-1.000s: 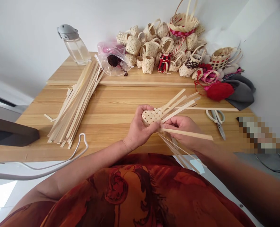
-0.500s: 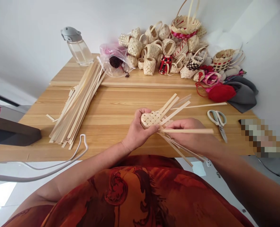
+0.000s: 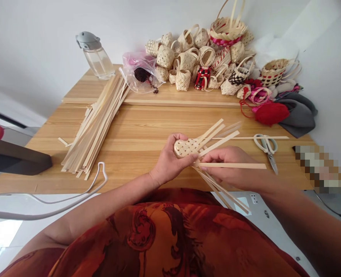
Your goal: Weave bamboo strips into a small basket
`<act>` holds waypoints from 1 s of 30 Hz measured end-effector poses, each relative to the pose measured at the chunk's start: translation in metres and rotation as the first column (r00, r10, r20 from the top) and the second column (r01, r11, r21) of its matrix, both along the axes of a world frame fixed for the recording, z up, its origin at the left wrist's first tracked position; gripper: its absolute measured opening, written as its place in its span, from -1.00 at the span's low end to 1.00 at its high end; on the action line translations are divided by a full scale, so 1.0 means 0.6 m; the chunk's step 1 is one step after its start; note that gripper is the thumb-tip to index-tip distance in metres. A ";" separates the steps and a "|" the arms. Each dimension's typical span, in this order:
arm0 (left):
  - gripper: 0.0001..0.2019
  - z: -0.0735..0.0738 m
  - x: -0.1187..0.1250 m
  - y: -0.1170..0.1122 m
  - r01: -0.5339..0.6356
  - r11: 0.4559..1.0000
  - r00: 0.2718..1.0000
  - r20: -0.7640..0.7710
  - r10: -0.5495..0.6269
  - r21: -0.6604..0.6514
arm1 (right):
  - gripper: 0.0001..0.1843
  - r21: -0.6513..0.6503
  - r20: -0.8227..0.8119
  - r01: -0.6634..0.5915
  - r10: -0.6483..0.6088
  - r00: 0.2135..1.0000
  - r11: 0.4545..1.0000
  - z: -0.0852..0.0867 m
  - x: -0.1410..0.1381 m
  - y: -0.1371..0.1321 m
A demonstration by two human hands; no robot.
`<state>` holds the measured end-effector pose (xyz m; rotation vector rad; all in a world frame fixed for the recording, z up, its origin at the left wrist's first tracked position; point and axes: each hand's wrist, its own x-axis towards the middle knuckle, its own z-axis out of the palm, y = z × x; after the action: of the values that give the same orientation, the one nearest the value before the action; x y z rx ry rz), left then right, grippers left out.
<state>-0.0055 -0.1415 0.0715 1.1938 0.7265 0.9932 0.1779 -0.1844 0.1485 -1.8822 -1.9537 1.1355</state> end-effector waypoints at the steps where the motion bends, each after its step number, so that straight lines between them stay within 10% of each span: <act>1: -0.46 0.000 0.000 0.000 0.002 1.000 1.000 0.003 -0.002 0.002 | -0.69 -0.021 -0.028 0.021 -0.021 0.999 1.000 -0.003 0.002 0.000; 6: -0.47 -0.002 0.000 0.006 0.036 0.998 0.999 -0.002 -0.036 0.045 | -0.70 -0.029 -0.084 0.133 -0.135 0.987 0.991 -0.013 0.002 0.003; 15: -0.44 0.007 -0.009 0.009 0.043 0.996 0.999 -0.032 -0.041 0.075 | -0.74 0.335 -0.090 0.164 -0.141 0.986 0.928 -0.019 -0.022 -0.013; 30: -0.36 0.010 -0.005 0.000 0.033 0.998 0.999 0.037 -0.031 -0.056 | -0.65 0.371 0.159 -0.117 0.061 0.985 0.921 -0.002 -0.014 -0.025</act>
<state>-0.0087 -0.1416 0.0777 1.1323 0.7010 0.9597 0.1697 -0.1991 0.1472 -1.7198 -2.1668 0.5911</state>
